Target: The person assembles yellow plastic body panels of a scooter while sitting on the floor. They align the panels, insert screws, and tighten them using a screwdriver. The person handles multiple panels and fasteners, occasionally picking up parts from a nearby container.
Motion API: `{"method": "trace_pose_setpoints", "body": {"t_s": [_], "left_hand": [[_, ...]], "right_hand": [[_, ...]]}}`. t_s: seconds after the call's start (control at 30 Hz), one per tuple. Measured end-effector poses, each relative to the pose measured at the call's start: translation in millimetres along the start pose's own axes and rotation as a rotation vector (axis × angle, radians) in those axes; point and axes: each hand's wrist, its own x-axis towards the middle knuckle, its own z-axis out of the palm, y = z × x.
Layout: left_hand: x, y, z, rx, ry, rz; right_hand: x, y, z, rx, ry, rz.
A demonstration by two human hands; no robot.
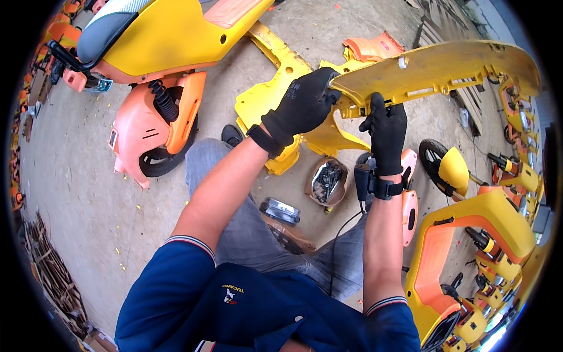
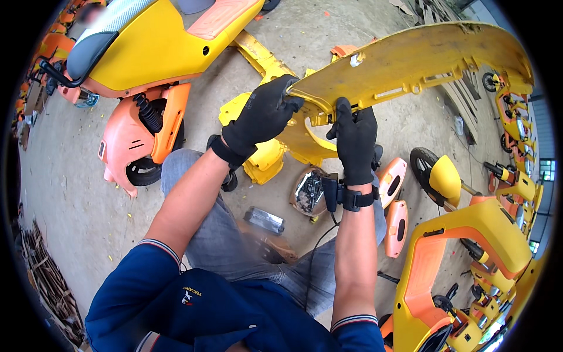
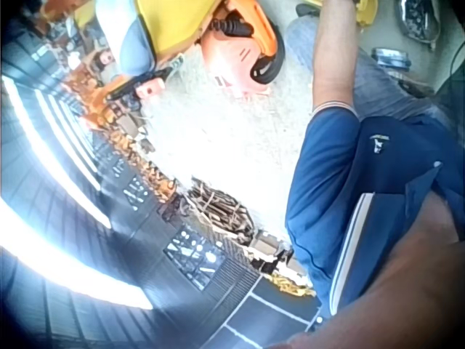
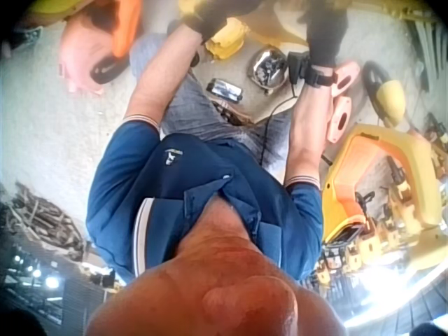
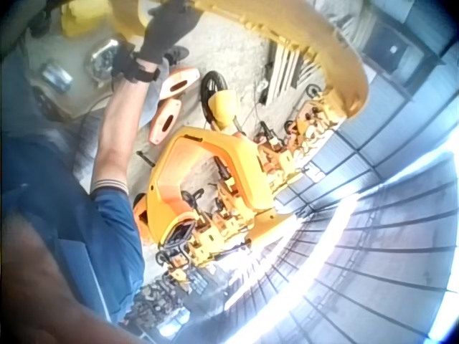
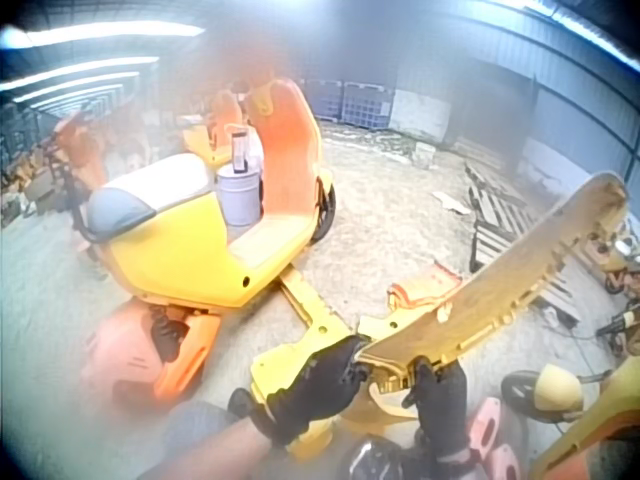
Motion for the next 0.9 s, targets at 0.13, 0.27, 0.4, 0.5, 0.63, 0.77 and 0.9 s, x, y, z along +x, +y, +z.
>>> {"method": "trace_pose_setpoints", "body": {"t_s": [0.13, 0.27, 0.4, 0.5, 0.63, 0.77, 0.9], "left_hand": [[0, 0, 0, -0.002, -0.012, -0.007], [0, -2, 1, 0.005, -0.011, -0.003], [-2, -4, 3, 0.003, 0.021, 0.021], [-3, -4, 4, 0.003, 0.038, 0.020], [-2, 3, 2, -0.019, 0.028, -0.007], [-4, 3, 6, 0.005, 0.079, 0.021], [-5, 8, 6, 0.019, 0.093, 0.012]], "right_hand": [[-1, -2, -1, 0.009, -0.018, 0.050], [-2, 1, -2, 0.055, -0.078, 0.088], [-3, 6, 2, 0.065, -0.103, 0.087], [-4, 12, 6, 0.080, -0.093, 0.078], [-5, 15, 8, 0.078, -0.077, 0.086], [-5, 18, 11, 0.083, -0.058, 0.082], [-6, 17, 12, 0.063, -0.047, 0.073]]}}
